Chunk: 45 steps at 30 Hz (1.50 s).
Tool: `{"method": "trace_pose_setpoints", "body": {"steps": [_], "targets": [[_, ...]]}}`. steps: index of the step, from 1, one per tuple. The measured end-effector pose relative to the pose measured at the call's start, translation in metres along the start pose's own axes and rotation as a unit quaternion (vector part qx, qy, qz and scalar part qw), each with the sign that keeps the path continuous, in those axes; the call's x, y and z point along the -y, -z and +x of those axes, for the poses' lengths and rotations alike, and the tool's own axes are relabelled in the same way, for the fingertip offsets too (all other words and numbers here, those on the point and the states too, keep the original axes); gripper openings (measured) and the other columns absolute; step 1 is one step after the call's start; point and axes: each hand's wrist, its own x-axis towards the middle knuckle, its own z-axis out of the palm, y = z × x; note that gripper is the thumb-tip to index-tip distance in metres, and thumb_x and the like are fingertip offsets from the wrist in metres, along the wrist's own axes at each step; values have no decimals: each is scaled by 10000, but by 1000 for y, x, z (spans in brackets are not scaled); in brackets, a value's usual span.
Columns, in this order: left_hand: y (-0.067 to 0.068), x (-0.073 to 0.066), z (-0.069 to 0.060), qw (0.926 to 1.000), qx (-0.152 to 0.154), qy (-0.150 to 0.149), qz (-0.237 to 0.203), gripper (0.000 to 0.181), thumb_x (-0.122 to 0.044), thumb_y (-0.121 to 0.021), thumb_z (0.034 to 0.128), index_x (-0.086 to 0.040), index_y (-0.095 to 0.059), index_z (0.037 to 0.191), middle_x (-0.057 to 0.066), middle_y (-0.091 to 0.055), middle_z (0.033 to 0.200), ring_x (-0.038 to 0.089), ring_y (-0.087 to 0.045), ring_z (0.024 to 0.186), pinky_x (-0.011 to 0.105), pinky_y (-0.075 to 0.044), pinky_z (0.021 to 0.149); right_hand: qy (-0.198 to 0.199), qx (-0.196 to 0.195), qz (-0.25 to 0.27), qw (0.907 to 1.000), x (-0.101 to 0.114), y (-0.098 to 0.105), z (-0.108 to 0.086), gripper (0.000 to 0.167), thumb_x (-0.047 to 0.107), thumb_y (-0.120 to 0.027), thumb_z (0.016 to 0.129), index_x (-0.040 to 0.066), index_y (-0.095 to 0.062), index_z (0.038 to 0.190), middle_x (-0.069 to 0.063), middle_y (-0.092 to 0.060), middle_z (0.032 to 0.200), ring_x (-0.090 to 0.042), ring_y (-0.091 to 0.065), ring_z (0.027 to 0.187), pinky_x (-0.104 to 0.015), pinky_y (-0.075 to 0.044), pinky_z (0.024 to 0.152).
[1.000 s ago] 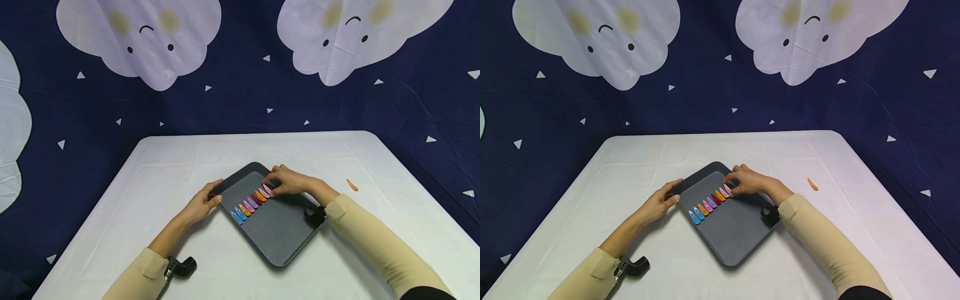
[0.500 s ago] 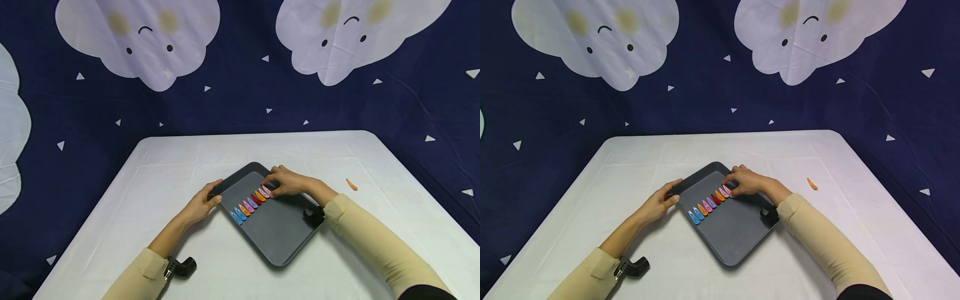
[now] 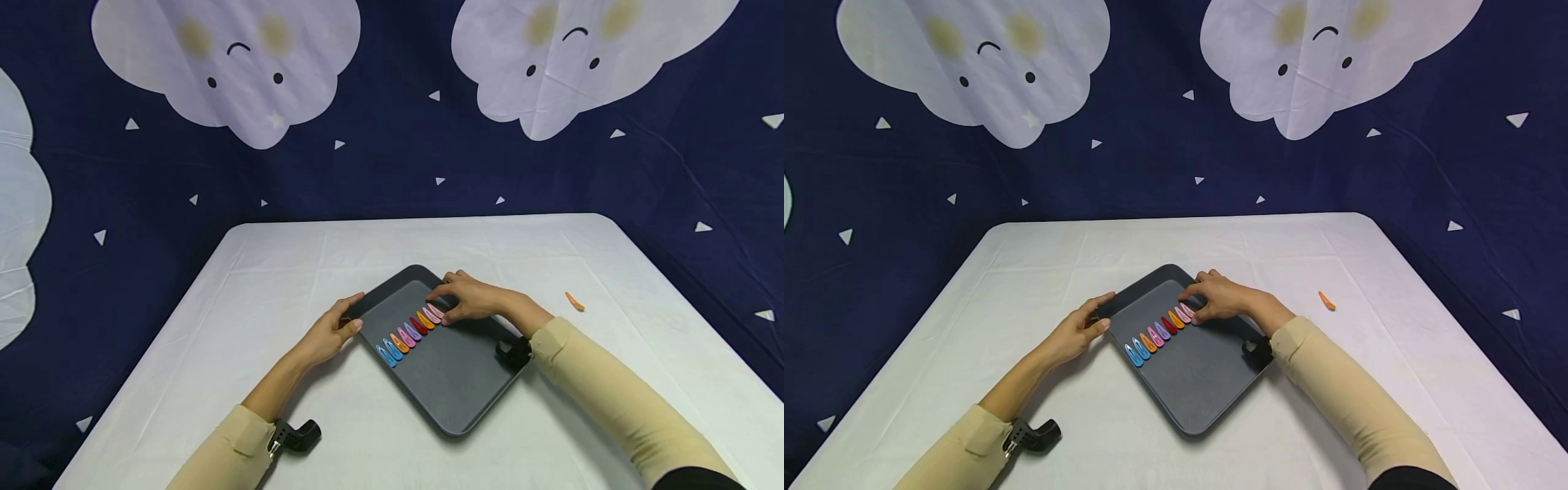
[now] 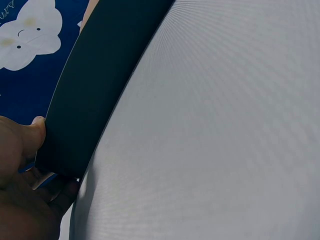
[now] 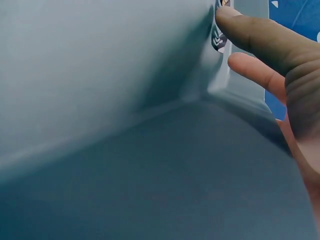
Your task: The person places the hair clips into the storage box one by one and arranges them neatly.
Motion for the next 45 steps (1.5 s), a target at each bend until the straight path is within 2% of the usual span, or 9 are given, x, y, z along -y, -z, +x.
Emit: {"method": "trace_pose_setpoints", "body": {"steps": [4, 14, 17, 23, 28, 33, 36, 40, 45], "targets": [[2, -12, -4, 10000, 27, 41, 3, 526, -64, -471, 977, 13, -282, 1461, 274, -389, 1395, 306, -494, 1082, 359, -438, 882, -76, -7, 52, 10000, -1, 2, -1, 539, 335, -756, 781, 219, -591, 1280, -87, -543, 1171, -240, -427, 1063, -433, -406, 914], [-1, 14, 4, 9999, -51, -86, 12, 537, -150, -493, 980, -99, -299, 1479, 201, -388, 1430, 272, -496, 1100, 311, -443, 871, -55, -272, 497, 9984, -3, 20, -13, 544, 302, -740, 790, 160, -583, 1290, -79, -550, 1230, -245, -424, 1100, -449, -401, 927], [0, 15, 4, 9999, -69, -134, -16, 536, -154, -500, 977, -102, -309, 1475, 199, -388, 1433, 269, -501, 1100, 306, -442, 884, -6, -385, 624, 9973, -4, 28, -18, 547, 299, -733, 799, 137, -576, 1296, -95, -552, 1241, -263, -433, 1119, -466, -406, 915], [0, 15, 4, 9999, -23, -100, -76, 536, -143, -496, 979, -100, -303, 1477, 208, -402, 1398, 255, -494, 1027, 220, -441, 760, -31, -670, 886, 9938, -12, 43, -35, 545, 288, -738, 806, 126, -569, 1299, -102, -561, 1240, -323, -439, 1143, -510, -417, 921], [0, 14, 4, 9999, -54, -148, 24, 537, -149, -494, 980, -92, -300, 1478, 210, -389, 1427, 259, -502, 1082, 269, -444, 852, -320, -882, 981, 9907, -24, 51, -53, 553, 304, -740, 810, 161, -557, 1311, -59, -562, 1223, -283, -432, 1149, -524, -412, 952], [2, -5, -2, 10000, 10, -74, 27, 536, -102, -472, 984, -28, -274, 1476, 254, -350, 1450, 319, -492, 1146, 383, -435, 925, -634, -1006, 1036, 9875, -34, 56, -70, 572, 357, -725, 819, 169, -541, 1327, -63, -547, 1229, -270, -433, 1160, -539, -403, 970], [4, -19, -7, 10000, 48, -14, 16, 531, -77, -469, 981, 2, -273, 1469, 275, -350, 1440, 326, -492, 1129, 347, -441, 900, -763, -1068, 1009, 9862, -40, 58, -79, 577, 376, -710, 830, 170, -529, 1337, -51, -535, 1232, -268, -429, 1173, -532, -400, 971], [4, -22, -9, 10000, 35, -12, 28, 528, -83, -472, 981, 3, -281, 1466, 273, -363, 1431, 306, -499, 1099, 299, -442, 863, -667, -1345, 864, 9849, -49, 59, -91, 557, 338, -706, 841, 129, -532, 1328, -52, -547, 1230, -275, -445, 1150, -481, -393, 952], [4, -23, -9, 10000, 29, -1, -12, 523, -75, -472, 979, 9, -286, 1461, 275, -367, 1427, 318, -500, 1123, 378, -439, 917, -617, -1758, 576, 9808, -62, 56, -106, 522, 284, -719, 836, 94, -558, 1294, -48, -579, 1207, -248, -474, 1102, -330, -398, 913]]}}
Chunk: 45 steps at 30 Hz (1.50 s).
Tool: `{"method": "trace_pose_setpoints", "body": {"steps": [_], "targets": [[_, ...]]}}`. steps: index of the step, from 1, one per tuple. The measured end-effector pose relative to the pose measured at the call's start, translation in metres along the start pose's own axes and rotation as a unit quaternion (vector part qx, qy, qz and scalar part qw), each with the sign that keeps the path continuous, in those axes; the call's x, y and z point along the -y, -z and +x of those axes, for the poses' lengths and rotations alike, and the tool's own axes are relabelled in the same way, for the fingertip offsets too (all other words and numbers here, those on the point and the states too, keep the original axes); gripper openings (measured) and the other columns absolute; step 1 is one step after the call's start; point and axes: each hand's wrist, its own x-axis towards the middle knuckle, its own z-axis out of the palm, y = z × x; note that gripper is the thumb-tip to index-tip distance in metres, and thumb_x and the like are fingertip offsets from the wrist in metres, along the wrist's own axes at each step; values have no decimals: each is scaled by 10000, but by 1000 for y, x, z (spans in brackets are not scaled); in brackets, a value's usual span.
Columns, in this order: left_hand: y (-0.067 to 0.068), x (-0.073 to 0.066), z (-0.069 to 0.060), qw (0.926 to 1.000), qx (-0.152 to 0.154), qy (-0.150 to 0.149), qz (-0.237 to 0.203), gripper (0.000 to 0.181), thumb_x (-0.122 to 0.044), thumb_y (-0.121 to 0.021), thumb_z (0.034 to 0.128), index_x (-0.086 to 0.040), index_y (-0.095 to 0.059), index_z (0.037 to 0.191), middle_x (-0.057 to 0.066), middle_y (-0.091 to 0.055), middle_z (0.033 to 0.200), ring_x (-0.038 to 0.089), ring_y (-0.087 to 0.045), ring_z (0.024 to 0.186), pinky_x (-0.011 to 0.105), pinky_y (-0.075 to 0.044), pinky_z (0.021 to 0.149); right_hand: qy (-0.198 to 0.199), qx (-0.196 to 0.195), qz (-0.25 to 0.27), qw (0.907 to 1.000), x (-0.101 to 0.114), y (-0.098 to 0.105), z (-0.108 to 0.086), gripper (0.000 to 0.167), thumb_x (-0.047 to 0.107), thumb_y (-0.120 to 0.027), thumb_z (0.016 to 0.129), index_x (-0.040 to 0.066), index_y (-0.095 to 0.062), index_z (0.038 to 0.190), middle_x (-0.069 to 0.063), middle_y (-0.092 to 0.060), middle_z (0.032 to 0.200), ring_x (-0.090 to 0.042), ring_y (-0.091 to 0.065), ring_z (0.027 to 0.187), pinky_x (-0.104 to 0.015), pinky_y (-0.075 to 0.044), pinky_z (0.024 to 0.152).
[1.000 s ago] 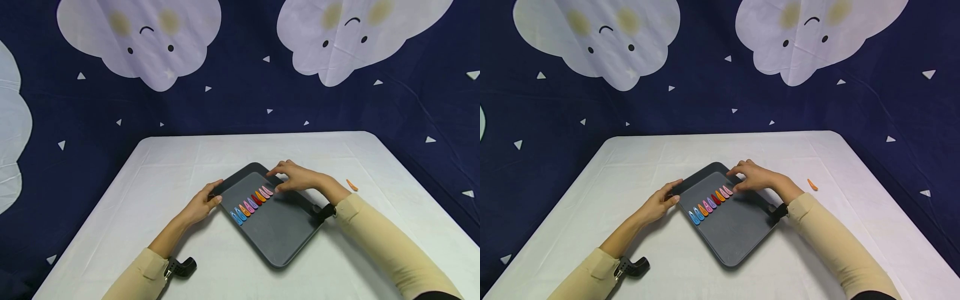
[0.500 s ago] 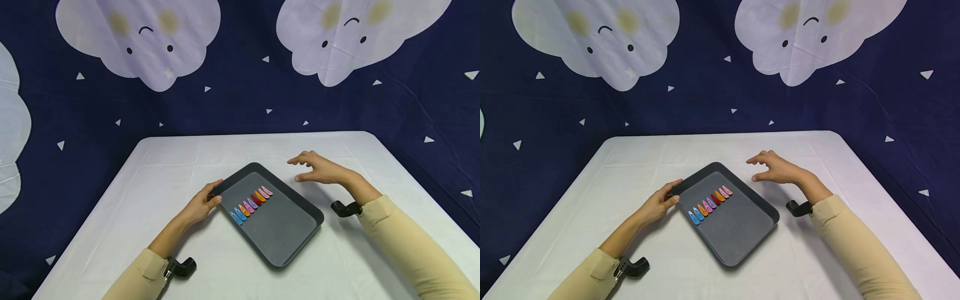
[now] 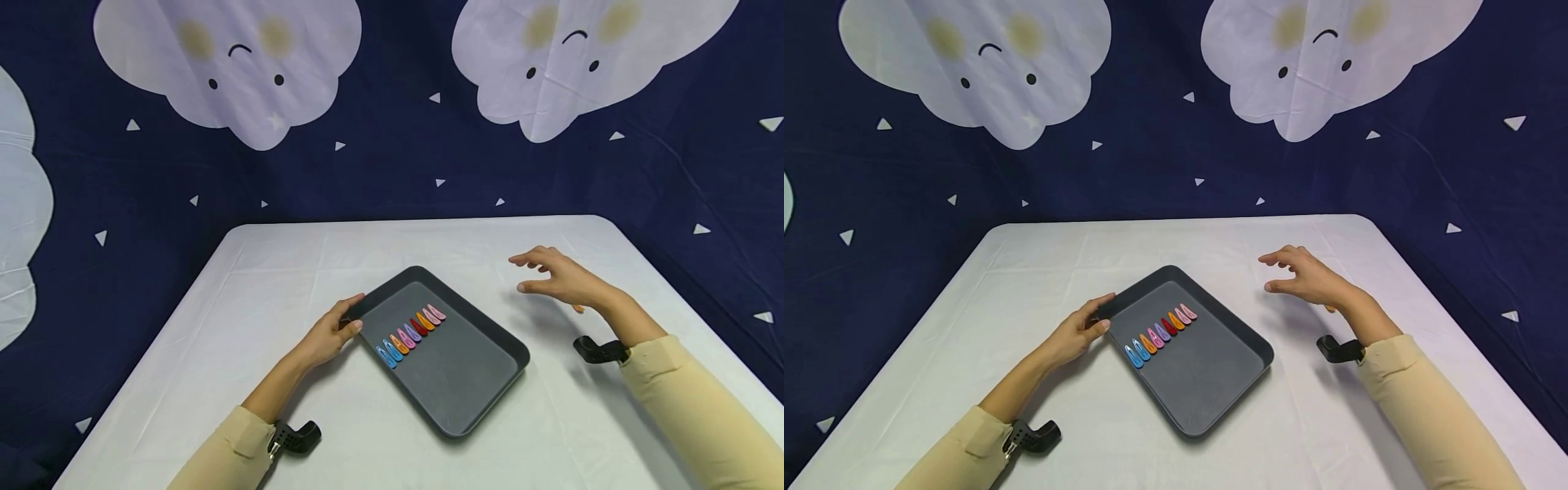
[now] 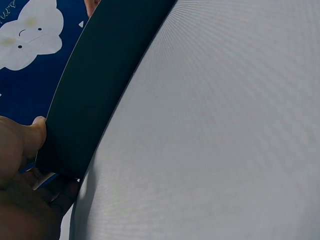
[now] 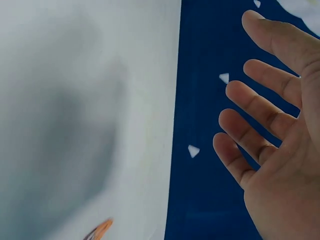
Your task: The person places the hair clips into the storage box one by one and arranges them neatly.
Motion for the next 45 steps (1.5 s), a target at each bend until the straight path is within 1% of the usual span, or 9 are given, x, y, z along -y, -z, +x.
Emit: {"method": "trace_pose_setpoints", "body": {"steps": [3, 9, 16, 21, 25, 28, 35, 41, 45], "targets": [[0, -1, 0, 10000, -11, 4, -31, 521, -72, -472, 979, 10, -289, 1460, 275, -368, 1427, 328, -496, 1137, 407, -431, 937, -151, -144, -90, 9997, -8, 2, -9, 502, 280, -724, 832, 102, -574, 1277, -50, -591, 1190, -231, -483, 1088, -254, -394, 886], [0, 0, 0, 10000, -39, 8, -19, 521, -74, -476, 977, 11, -295, 1457, 270, -365, 1434, 343, -486, 1175, 439, -412, 979, -612, -141, -97, 9980, -22, 6, -24, 480, 312, -699, 853, 121, -574, 1274, -83, -584, 1189, -213, -466, 1089, -258, -385, 877], [0, 0, 1, 10000, -20, -1, -34, 522, -76, -474, 979, 9, -290, 1460, 269, -367, 1430, 336, -485, 1173, 443, -407, 985, -676, -308, -182, 9971, -39, 8, -41, 449, 266, -706, 851, 97, -592, 1251, -116, -605, 1163, -232, -474, 1038, -178, -386, 825], [0, -2, 0, 10000, -5, 4, 10, 522, -74, -471, 979, 11, -288, 1460, 270, -363, 1433, 323, -486, 1160, 427, -413, 974, -822, -264, -199, 9961, -51, 11, -54, 448, 234, -699, 856, 53, -587, 1250, -175, -597, 1178, -299, -486, 1050, -204, -389, 798], [0, -1, 0, 10000, 6, 27, 77, 523, -73, -468, 980, 12, -283, 1462, 274, -365, 1431, 326, -488, 1155, 417, -419, 962, -1065, -231, -249, 9937, -59, 13, -64, 468, 258, -693, 858, 47, -580, 1260, -171, -586, 1196, -289, -472, 1051, -262, -392, 806], [0, 4, 2, 10000, 3, 26, 93, 528, -73, -468, 981, 9, -276, 1465, 275, -363, 1432, 332, -491, 1147, 414, -428, 943, -1159, -229, -297, 9926, -65, 14, -70, 493, 259, -707, 845, 33, -577, 1263, -176, -583, 1194, -293, -475, 1045, -299, -400, 799], [-4, 31, 11, 9999, -68, -28, 100, 538, -139, -480, 986, -79, -282, 1483, 223, -365, 1451, 305, -495, 1161, 393, -435, 938, -1122, -196, -356, 9929, -77, 12, -77, 484, 226, -723, 829, -17, -595, 1228, -242, -615, 1135, -392, -546, 1005, -321, -430, 764], [-3, 36, 13, 9999, -74, -93, 70, 532, -161, -495, 981, -103, -307, 1476, 201, -386, 1439, 278, -503, 1138, 367, -438, 925, -1067, -177, -461, 9931, -82, 11, -81, 470, 209, -739, 809, -13, -612, 1203, -235, -626, 1098, -372, -557, 969, -303, -414, 759], [-3, 36, 13, 9999, -80, -108, 102, 531, -161, -497, 981, -103, -311, 1475, 197, -395, 1430, 271, -502, 1127, 363, -433, 922, -1195, -167, -518, 9913, -85, 11, -82, 487, 241, -758, 791, 4, -625, 1195, -213, -620, 1090, -330, -537, 958, -257, -386, 740]]}}
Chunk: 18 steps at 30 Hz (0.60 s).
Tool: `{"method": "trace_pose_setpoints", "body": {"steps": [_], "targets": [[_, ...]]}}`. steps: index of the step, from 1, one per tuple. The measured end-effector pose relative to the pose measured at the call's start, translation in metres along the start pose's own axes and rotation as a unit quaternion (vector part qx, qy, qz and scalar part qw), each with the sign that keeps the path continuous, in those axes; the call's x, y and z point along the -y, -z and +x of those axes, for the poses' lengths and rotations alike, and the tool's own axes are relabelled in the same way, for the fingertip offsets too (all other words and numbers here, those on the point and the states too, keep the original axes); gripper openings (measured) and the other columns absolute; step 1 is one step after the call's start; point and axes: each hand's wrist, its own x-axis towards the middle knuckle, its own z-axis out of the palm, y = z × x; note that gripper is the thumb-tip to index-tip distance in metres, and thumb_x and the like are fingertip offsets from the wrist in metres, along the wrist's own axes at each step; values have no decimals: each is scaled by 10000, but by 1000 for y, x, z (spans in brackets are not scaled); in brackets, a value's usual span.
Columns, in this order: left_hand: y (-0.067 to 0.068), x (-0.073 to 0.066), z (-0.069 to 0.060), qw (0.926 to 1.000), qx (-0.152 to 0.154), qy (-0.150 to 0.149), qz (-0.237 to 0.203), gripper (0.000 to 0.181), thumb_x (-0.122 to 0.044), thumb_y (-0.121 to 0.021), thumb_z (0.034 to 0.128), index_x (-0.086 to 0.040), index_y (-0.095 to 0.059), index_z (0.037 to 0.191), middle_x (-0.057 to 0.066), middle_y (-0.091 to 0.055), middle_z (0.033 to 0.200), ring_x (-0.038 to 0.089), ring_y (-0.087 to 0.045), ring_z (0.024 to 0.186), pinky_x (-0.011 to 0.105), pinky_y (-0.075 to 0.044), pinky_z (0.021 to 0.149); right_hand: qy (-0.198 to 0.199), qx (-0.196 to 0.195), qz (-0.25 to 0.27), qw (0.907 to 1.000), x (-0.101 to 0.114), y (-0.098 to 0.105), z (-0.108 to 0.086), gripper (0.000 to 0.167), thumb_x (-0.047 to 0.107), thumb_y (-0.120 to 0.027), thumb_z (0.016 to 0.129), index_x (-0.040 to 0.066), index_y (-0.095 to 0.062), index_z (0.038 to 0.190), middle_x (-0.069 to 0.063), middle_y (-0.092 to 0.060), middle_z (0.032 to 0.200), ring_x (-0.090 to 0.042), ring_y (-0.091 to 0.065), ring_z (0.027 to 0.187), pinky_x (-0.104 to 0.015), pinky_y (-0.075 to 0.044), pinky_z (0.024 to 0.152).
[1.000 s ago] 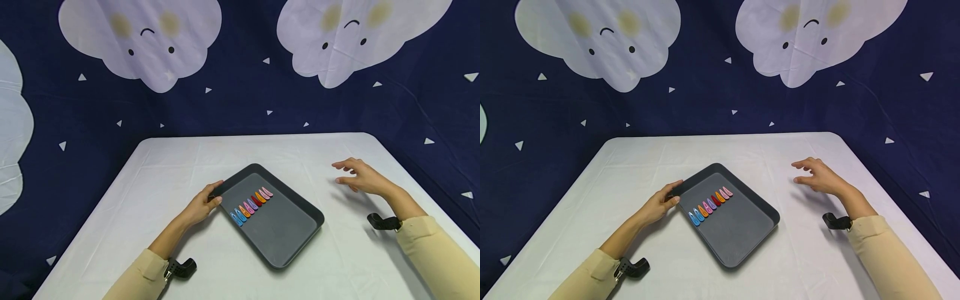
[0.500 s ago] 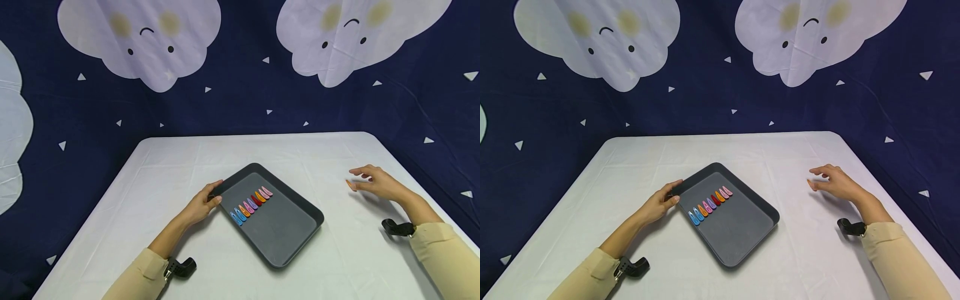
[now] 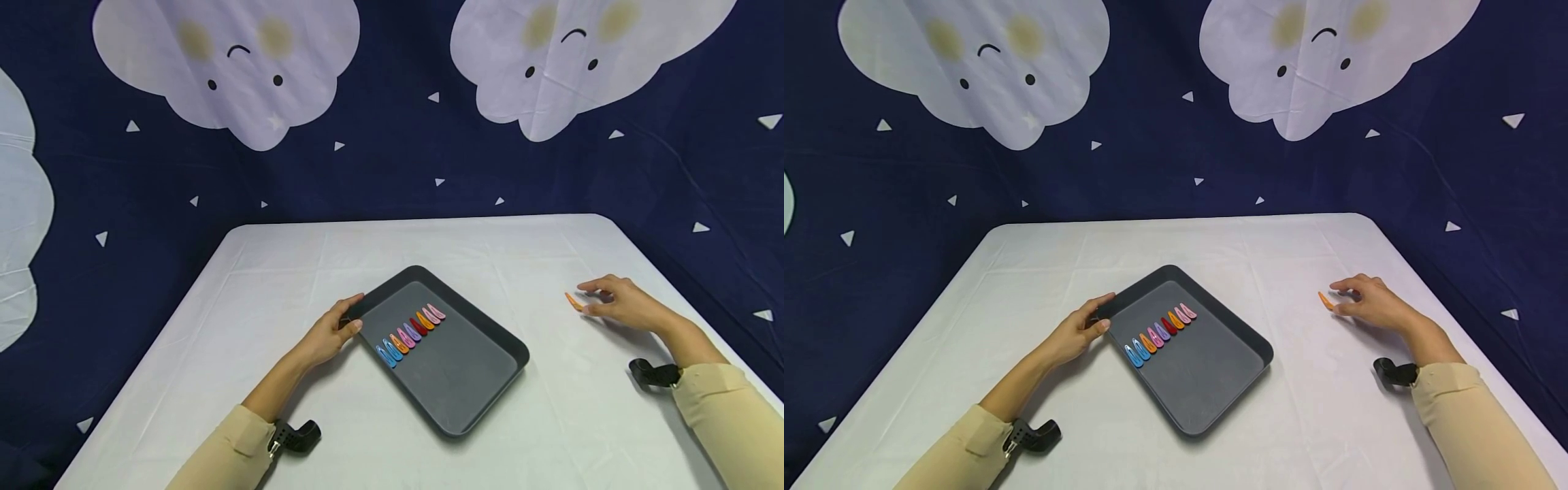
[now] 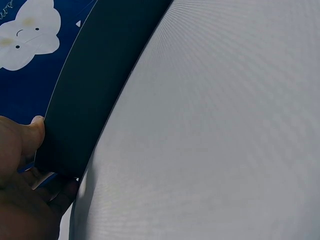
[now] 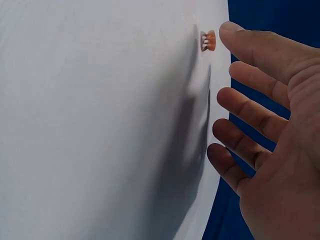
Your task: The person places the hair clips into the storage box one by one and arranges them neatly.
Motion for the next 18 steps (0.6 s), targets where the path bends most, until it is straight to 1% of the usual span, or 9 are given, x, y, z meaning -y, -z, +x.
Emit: {"method": "trace_pose_setpoints", "body": {"steps": [2, 5, 12, 18], "targets": [[0, 0, 0, 10000, -2, 1, -3, 531, -158, -496, 980, -103, -310, 1475, 196, -397, 1429, 273, -501, 1125, 365, -431, 921, -105, 28, -24, 9999, -1, 0, 0, 497, 254, -763, 784, 11, -629, 1195, -205, -618, 1087, -300, -518, 943, -234, -368, 724], [0, 0, 0, 10000, -12, 17, -46, 534, -150, -497, 979, -99, -309, 1475, 198, -390, 1436, 282, -501, 1145, 376, -433, 939, -192, 90, -59, 9998, -3, -1, 0, 508, 266, -766, 778, 14, -629, 1197, -203, -616, 1090, -274, -491, 929, -234, -341, 720], [-1, -1, 0, 9999, -74, 74, -111, 543, -133, -506, 971, -102, -308, 1475, 198, -382, 1446, 302, -504, 1178, 408, -425, 985, -397, 230, -106, 9989, -2, -4, 3, 566, 334, -764, 774, 21, -613, 1220, -193, -588, 1075, -272, -399, 917, -327, -283, 741], [0, -1, 0, 9999, -63, 56, -136, 541, -130, -506, 971, -96, -309, 1474, 202, -384, 1443, 299, -504, 1175, 403, -427, 983, -473, 324, -216, 9981, -5, -7, 8, 606, 389, -756, 773, 22, -603, 1231, -180, -577, 1081, -270, -398, 935, -334, -291, 752]]}}
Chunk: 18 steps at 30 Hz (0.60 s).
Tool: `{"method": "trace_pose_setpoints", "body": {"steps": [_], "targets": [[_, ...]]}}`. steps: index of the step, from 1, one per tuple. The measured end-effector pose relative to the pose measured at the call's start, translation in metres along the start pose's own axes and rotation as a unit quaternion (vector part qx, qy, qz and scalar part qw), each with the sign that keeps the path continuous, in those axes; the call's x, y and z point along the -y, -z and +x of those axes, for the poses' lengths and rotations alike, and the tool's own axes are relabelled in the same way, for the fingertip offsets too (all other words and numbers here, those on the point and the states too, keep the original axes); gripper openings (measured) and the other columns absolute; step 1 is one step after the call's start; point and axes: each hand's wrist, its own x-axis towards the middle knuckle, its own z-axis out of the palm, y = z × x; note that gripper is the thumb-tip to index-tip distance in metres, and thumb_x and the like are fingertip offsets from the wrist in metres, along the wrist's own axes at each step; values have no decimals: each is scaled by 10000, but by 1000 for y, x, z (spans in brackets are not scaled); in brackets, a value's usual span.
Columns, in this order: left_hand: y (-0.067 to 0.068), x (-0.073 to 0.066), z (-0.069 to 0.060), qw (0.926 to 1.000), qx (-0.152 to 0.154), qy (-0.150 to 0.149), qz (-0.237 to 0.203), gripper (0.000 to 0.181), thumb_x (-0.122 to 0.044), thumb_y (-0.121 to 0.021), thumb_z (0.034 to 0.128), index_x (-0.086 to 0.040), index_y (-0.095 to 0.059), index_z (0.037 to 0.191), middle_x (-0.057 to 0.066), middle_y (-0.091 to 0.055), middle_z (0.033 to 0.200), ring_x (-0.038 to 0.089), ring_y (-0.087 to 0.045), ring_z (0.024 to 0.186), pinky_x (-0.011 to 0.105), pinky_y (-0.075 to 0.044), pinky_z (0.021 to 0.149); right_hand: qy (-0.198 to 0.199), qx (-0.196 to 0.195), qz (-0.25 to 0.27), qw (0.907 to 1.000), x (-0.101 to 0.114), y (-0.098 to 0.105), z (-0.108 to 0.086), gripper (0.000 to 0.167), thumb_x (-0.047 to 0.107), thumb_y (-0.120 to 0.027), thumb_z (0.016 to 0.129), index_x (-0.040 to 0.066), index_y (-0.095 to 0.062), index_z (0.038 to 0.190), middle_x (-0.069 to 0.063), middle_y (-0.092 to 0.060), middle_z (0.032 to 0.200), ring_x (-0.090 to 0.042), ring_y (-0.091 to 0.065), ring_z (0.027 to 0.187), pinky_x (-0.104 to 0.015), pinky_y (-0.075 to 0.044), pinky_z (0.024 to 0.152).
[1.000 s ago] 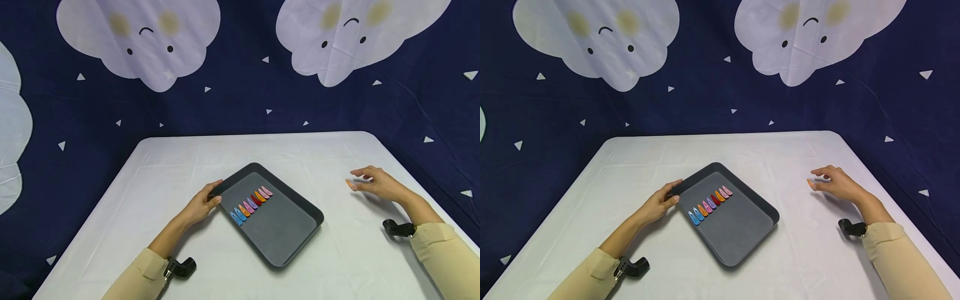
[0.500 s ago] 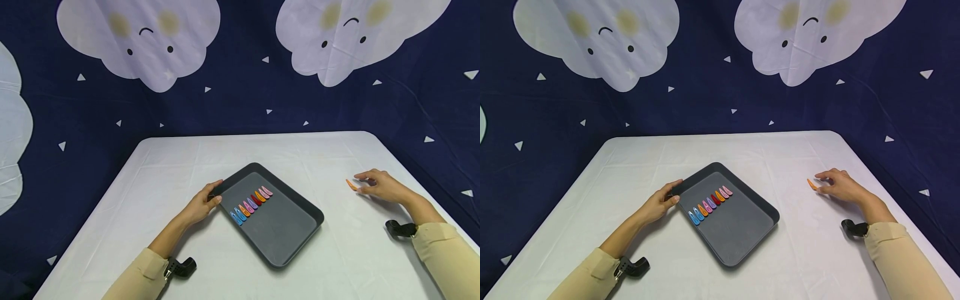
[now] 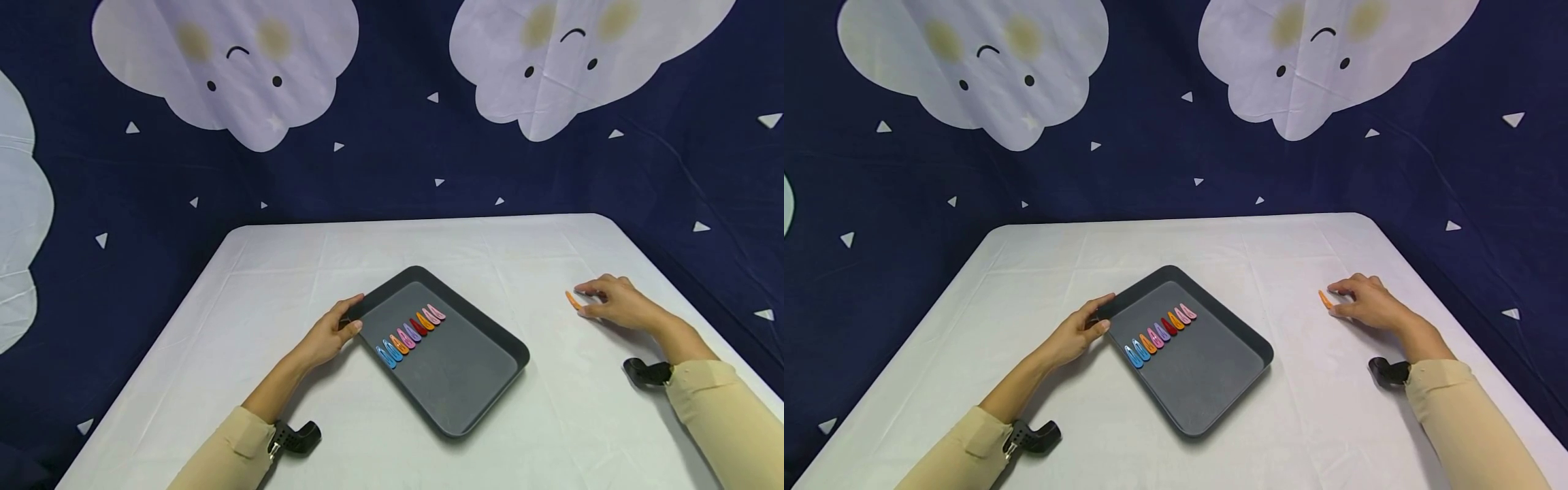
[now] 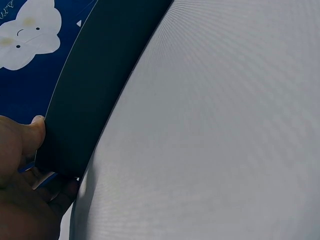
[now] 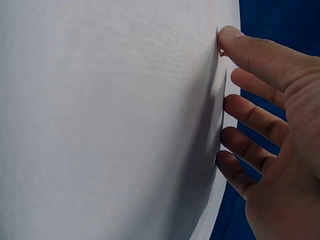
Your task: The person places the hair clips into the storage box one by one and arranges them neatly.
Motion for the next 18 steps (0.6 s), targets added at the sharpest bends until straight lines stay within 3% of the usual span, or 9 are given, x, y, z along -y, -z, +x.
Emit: {"method": "trace_pose_setpoints", "body": {"steps": [8, 18], "targets": [[0, 2, 0, 10000, 11, 31, -6, 536, -150, -502, 976, -100, -310, 1474, 201, -383, 1445, 296, -507, 1165, 398, -432, 970, -143, 34, -120, 9998, 0, -4, 8, 634, 400, -754, 768, 10, -590, 1241, -193, -561, 1089, -288, -394, 951, -343, -295, 758], [0, 2, 0, 10000, -11, 57, 25, 536, -160, -504, 975, -114, -314, 1474, 196, -378, 1453, 305, -500, 1189, 408, -429, 982, -258, 92, 91, 9996, 5, -4, 11, 613, 436, -693, 827, -6, -591, 1239, -219, -550, 1111, -305, -386, 958, -353, -293, 757]]}}
